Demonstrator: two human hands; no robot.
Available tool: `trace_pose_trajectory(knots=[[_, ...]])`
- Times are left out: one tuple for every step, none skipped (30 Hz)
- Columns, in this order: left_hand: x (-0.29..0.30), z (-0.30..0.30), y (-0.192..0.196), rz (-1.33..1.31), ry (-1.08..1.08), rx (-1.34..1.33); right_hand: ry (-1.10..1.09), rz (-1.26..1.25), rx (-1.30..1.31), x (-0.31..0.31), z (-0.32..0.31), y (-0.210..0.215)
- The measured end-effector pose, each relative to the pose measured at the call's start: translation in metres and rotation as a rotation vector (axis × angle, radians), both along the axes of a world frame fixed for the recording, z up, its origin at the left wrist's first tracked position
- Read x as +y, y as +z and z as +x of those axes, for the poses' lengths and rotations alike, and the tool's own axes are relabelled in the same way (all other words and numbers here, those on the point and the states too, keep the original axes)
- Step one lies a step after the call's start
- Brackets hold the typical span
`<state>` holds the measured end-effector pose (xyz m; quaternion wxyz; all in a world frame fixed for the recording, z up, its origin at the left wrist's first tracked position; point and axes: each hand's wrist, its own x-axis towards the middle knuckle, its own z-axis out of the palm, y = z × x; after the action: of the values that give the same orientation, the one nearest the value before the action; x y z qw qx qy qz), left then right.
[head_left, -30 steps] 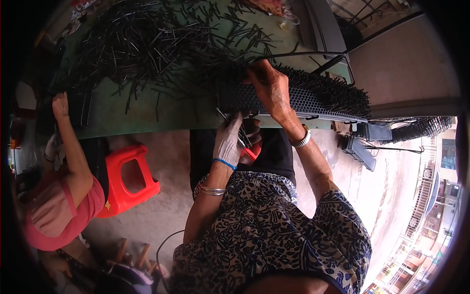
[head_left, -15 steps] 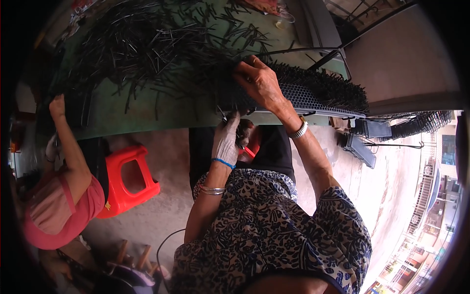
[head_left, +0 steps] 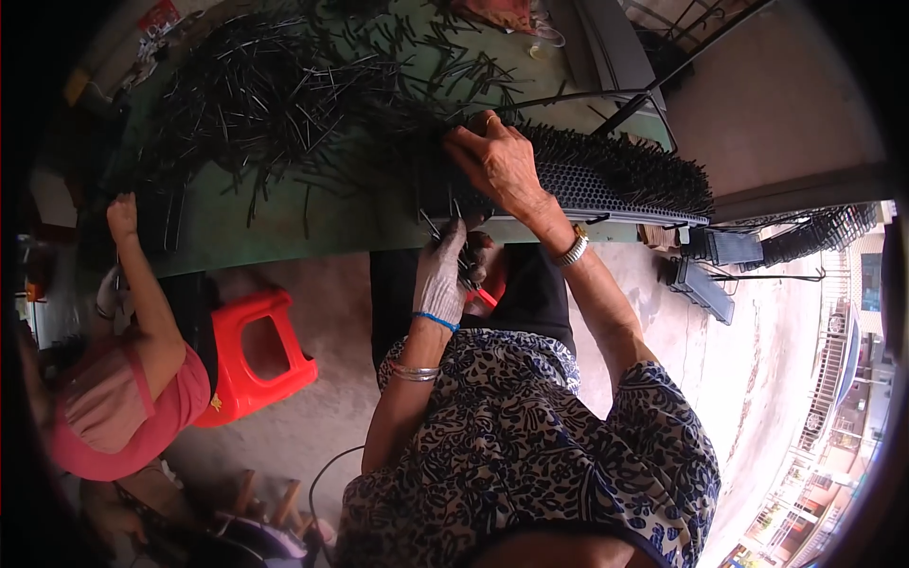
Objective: Manually inserting long flexible strips into a grid-like rack base on a workbench.
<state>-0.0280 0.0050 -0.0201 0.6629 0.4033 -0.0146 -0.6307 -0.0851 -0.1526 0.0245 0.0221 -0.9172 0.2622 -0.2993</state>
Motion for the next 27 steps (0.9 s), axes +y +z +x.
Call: trace_pose_trajectory(knots=[[-0.001, 0.000, -0.001, 0.006, 0.003, 0.022, -0.029, 0.000, 0.040, 0.000, 0.000, 0.001], [-0.001, 0.000, -0.002, 0.013, 0.005, 0.043, -0.031, 0.001, 0.041, 0.001, 0.001, 0.000], [-0.001, 0.000, 0.000, 0.014, 0.005, 0.043, -0.052, 0.013, 0.036, 0.000, 0.002, -0.001], [-0.001, 0.000, 0.002, 0.020, 0.002, 0.030, -0.073, 0.025, 0.031, 0.000, 0.002, -0.002], [-0.001, 0.000, 0.004, 0.025, -0.001, 0.017, -0.074, 0.027, 0.031, 0.000, 0.001, -0.004], [-0.001, 0.000, 0.005, 0.026, -0.001, 0.017, -0.078, -0.003, -0.002, 0.002, 0.002, -0.004], [0.000, 0.000, 0.007, 0.028, -0.003, -0.008, -0.082, -0.033, -0.035, 0.004, 0.002, -0.004], [0.000, 0.001, 0.007, 0.031, -0.007, -0.032, -0.083, -0.032, -0.035, 0.008, -0.002, -0.003], [0.000, 0.002, 0.009, 0.032, -0.003, -0.031, -0.057, 0.165, -0.084, 0.017, -0.007, 0.007], [0.001, 0.003, 0.011, 0.005, 0.007, -0.036, -0.033, 0.365, -0.133, 0.021, -0.012, 0.014], [0.002, 0.003, 0.011, -0.022, 0.018, -0.040, 0.012, 0.424, 0.008, 0.017, -0.019, 0.019], [0.001, 0.002, 0.011, -0.021, 0.013, -0.038, 0.007, 0.424, 0.009, 0.017, -0.026, 0.019], [0.000, 0.001, 0.011, -0.004, 0.021, -0.049, 0.141, 0.587, 0.042, 0.018, -0.032, 0.019], [-0.001, 0.000, 0.011, 0.014, 0.029, -0.060, 0.278, 0.749, 0.076, 0.019, -0.035, 0.017], [-0.002, 0.000, 0.013, 0.014, 0.024, -0.058, 0.291, 0.881, 0.017, 0.020, -0.036, 0.015], [-0.004, 0.000, 0.017, 0.026, -0.013, -0.056, 0.287, 0.882, 0.017, 0.019, -0.038, 0.016], [-0.005, -0.001, 0.020, 0.037, -0.049, -0.054, 0.250, 0.985, -0.031, 0.018, -0.042, 0.019], [-0.004, -0.001, 0.020, 0.038, -0.048, -0.055, 0.217, 1.089, -0.081, 0.017, -0.044, 0.022], [-0.003, -0.001, 0.020, -0.013, -0.081, -0.051, 0.202, 1.151, -0.095, 0.015, -0.045, 0.021], [-0.003, -0.001, 0.019, -0.063, -0.114, -0.047, 0.203, 1.151, -0.096, 0.013, -0.046, 0.020], [-0.002, -0.002, 0.021, -0.062, -0.115, -0.048, 0.188, 1.253, -0.113, 0.011, -0.047, 0.020], [-0.001, -0.002, 0.025, -0.069, -0.123, -0.045, 0.172, 1.355, -0.131, 0.010, -0.047, 0.020], [-0.001, -0.002, 0.027, -0.075, -0.131, -0.042, 0.172, 1.356, -0.132, 0.010, -0.048, 0.019], [-0.001, -0.001, 0.023, -0.074, -0.130, -0.043, 0.183, 1.375, -0.155, 0.010, -0.048, 0.019], [0.000, 0.001, 0.017, -0.069, -0.173, -0.050, 0.194, 1.393, -0.177, 0.010, -0.048, 0.019], [0.000, 0.003, 0.013, -0.064, -0.216, -0.058, 0.195, 1.394, -0.177, 0.010, -0.049, 0.020], [0.000, 0.004, 0.013, -0.062, -0.218, -0.057, 0.208, 1.382, -0.144, 0.009, -0.050, 0.022]])
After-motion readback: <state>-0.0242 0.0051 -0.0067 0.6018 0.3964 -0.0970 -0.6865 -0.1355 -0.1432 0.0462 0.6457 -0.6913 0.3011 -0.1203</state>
